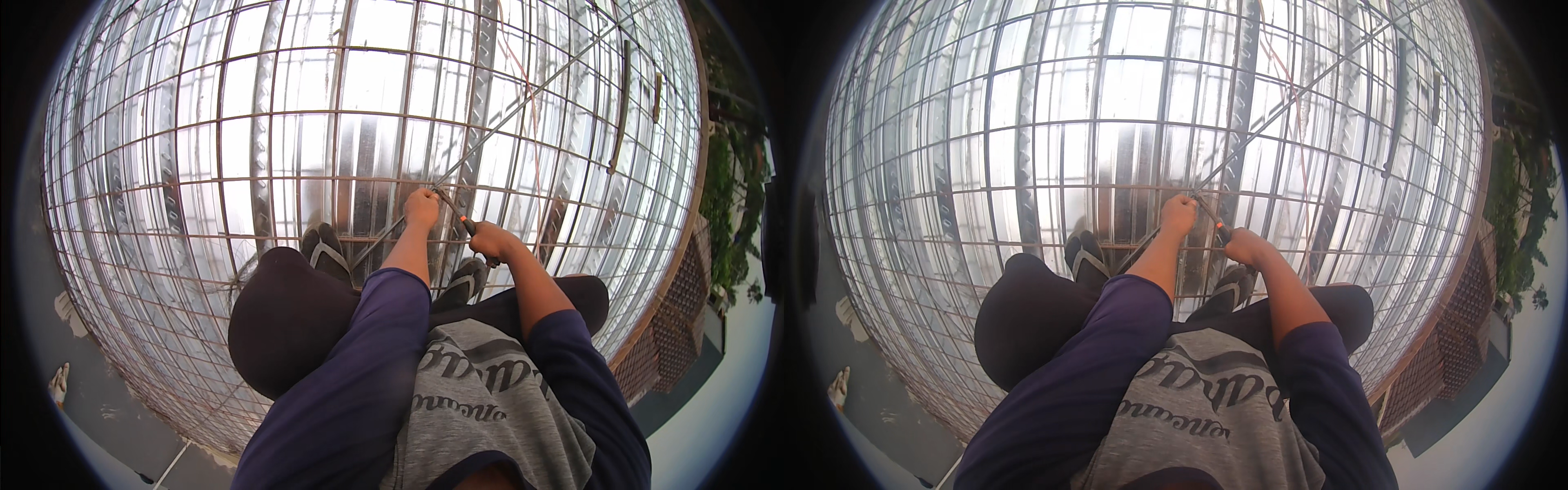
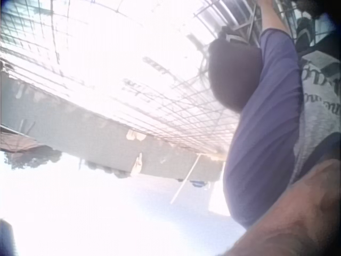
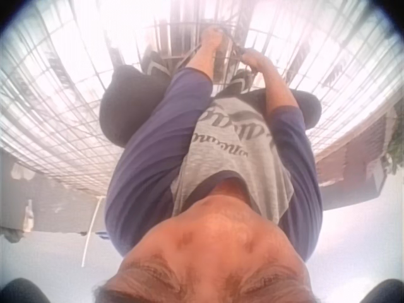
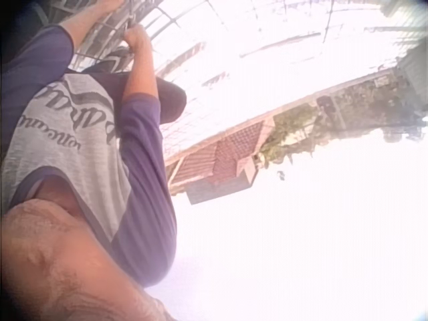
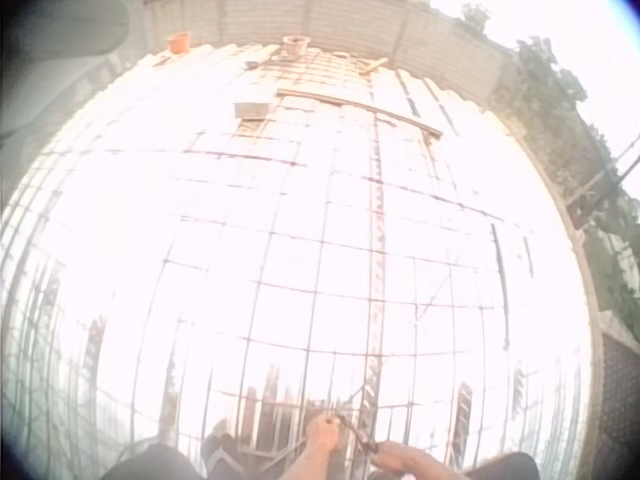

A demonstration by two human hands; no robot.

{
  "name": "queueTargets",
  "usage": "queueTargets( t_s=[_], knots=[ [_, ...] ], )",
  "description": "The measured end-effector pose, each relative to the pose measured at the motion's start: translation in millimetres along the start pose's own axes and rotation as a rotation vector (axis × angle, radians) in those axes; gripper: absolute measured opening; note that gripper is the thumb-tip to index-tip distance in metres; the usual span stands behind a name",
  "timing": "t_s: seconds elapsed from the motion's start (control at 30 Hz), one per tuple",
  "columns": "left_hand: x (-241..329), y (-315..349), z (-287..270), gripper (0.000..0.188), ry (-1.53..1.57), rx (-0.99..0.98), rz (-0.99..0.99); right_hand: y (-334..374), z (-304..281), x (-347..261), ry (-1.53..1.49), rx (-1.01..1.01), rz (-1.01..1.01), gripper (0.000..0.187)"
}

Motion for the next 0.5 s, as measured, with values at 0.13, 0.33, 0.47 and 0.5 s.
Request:
queueTargets(
  t_s=[0.13,0.33,0.47,0.5],
  knots=[
    [14,7,-4,0.021,-0.055,-0.023,0.035,9,-7,-1,0.079,0.204,-0.108,0.043],
    [21,12,-11,0.02,-0.114,0.002,0.071,-29,-3,20,0.228,0.437,-0.331,0.035],
    [60,35,-17,0.04,-0.396,-0.021,0.22,5,-18,1,0.071,0.106,-0.09,0.029],
    [77,48,-18,0.048,-0.512,-0.018,0.307,3,-18,4,0.01,0.053,-0.077,0.028]
  ],
)
Point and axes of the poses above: each hand's wrist, its own y-axis away from the middle knuckle, its own z-axis out of the palm, x = y × z, the point moved 4 cm from there along -y, towards the middle knuckle, and after that the axes turned 14 degrees about z, right-handed, at the moved point
